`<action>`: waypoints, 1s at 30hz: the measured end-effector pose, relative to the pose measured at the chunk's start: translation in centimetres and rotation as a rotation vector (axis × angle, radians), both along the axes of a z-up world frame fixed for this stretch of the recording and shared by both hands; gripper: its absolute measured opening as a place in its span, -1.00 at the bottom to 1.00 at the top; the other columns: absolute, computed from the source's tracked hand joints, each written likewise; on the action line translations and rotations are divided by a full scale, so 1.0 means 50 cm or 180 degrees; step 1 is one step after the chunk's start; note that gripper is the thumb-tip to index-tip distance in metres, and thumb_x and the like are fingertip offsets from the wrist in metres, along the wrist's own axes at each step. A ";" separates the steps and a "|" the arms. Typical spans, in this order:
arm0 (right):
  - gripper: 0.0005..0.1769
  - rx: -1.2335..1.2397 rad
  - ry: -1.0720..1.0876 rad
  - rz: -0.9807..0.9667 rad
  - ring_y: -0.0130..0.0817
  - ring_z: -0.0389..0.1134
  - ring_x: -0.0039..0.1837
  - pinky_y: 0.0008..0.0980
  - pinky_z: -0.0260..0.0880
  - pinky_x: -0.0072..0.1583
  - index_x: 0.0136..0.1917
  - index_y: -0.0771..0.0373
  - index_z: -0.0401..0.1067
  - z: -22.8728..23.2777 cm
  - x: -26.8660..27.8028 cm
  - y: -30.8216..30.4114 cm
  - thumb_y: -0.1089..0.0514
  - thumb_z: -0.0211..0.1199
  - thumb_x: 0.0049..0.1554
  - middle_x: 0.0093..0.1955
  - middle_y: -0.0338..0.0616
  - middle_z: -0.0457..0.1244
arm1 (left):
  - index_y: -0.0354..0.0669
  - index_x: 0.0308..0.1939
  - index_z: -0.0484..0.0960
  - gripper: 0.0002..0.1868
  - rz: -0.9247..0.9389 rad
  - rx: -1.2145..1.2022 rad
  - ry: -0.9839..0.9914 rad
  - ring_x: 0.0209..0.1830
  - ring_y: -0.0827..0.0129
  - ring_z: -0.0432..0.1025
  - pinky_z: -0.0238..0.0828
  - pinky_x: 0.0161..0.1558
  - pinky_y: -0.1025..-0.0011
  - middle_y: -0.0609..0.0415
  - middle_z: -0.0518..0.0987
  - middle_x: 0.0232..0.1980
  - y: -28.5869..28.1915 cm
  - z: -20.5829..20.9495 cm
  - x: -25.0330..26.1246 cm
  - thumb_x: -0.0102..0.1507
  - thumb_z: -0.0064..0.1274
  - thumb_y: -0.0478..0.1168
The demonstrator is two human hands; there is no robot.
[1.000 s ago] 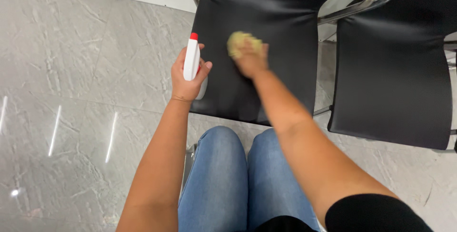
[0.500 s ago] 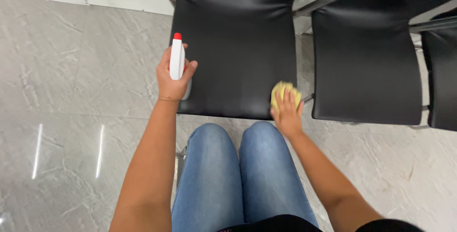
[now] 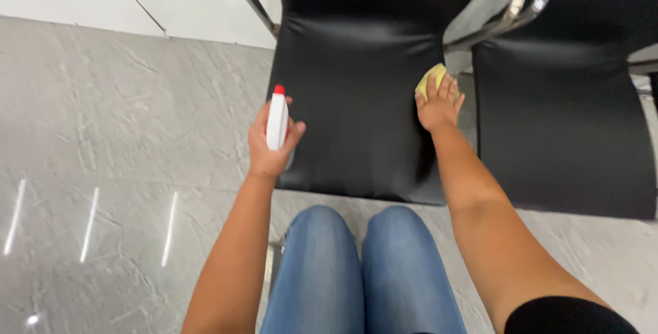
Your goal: The person cleans a row of black chairs by spraying them with a liquid and wiping the surfaces with a cloth.
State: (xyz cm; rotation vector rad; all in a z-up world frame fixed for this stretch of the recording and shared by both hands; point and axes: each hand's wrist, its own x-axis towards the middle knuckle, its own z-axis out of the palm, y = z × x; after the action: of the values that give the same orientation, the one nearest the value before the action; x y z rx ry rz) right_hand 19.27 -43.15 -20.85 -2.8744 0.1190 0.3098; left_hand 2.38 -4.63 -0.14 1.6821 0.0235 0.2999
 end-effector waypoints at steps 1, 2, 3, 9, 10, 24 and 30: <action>-0.19 -0.0038 -0.0072 -0.0075 0.08 -0.47 0.73 0.29 -0.52 0.57 0.70 -0.01 -0.25 -0.021 0.039 0.016 -0.30 -0.23 0.31 0.74 0.07 -0.43 | -0.29 0.23 0.53 -0.49 0.0044 0.0103 0.0004 -0.39 0.64 0.31 0.38 -0.19 0.58 0.29 0.43 -0.39 0.001 0.002 -0.001 0.20 0.30 -0.36; -0.20 -0.0084 -0.0144 -0.0145 0.11 -0.48 0.73 0.26 -0.54 0.58 0.71 0.05 -0.27 -0.035 0.078 0.032 -0.28 -0.27 0.34 0.74 0.10 -0.44 | -0.31 0.23 0.53 -0.48 0.0094 0.0198 0.0009 -0.38 0.64 0.32 0.38 -0.17 0.58 0.28 0.44 -0.38 0.000 0.002 -0.002 0.19 0.30 -0.37; -0.20 -0.0066 -0.0160 -0.0133 0.11 -0.48 0.73 0.26 -0.54 0.58 0.71 0.05 -0.27 -0.041 0.117 0.060 -0.28 -0.27 0.34 0.74 0.10 -0.44 | -0.31 0.23 0.53 -0.48 0.0106 0.0215 -0.0006 -0.38 0.64 0.32 0.38 -0.17 0.58 0.28 0.44 -0.38 0.000 0.001 -0.003 0.19 0.30 -0.37; -0.32 -0.0374 -0.1226 0.0255 0.23 0.09 0.49 0.24 0.04 0.34 0.44 0.33 0.19 0.033 0.165 0.453 -0.14 0.12 0.22 0.48 0.25 0.10 | -0.39 0.26 0.47 -0.41 -0.0007 -0.0143 0.0123 -0.37 0.63 0.35 0.42 -0.15 0.57 0.25 0.46 -0.37 -0.002 -0.009 -0.016 0.17 0.29 -0.38; -0.29 -0.0094 -0.1343 0.0634 0.18 0.18 0.38 0.18 0.09 0.26 0.48 0.50 0.18 0.050 0.148 0.520 -0.02 0.14 0.22 0.39 0.30 0.16 | -0.39 0.25 0.47 -0.41 0.0007 -0.0194 0.0185 -0.37 0.62 0.35 0.40 -0.17 0.57 0.24 0.46 -0.37 -0.004 -0.009 -0.018 0.17 0.30 -0.39; -0.29 0.0148 0.0008 0.0957 -0.04 -0.26 0.71 -0.08 -0.42 0.64 0.65 0.09 0.00 0.020 0.191 0.108 -0.19 -0.11 0.32 0.73 0.02 -0.20 | -0.36 0.23 0.48 -0.46 -0.0032 -0.0025 0.0051 -0.39 0.63 0.35 0.40 -0.16 0.59 0.25 0.46 -0.39 0.001 0.004 -0.012 0.18 0.28 -0.38; -0.22 -0.0314 -0.0373 0.0445 0.20 -0.31 0.67 0.24 -0.42 0.53 0.67 0.18 -0.12 0.016 0.049 0.052 -0.19 -0.13 0.32 0.67 0.27 -0.23 | -0.29 0.21 0.52 -0.51 0.0085 -0.0189 0.0109 -0.35 0.64 0.33 0.37 -0.19 0.59 0.27 0.48 -0.33 0.020 -0.008 -0.001 0.21 0.27 -0.37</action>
State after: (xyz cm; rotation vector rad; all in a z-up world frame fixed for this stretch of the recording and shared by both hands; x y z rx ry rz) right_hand 21.70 -40.56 -20.03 -2.9966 -0.0908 0.1644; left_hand 2.36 -3.64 -0.52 1.6290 0.0797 0.2880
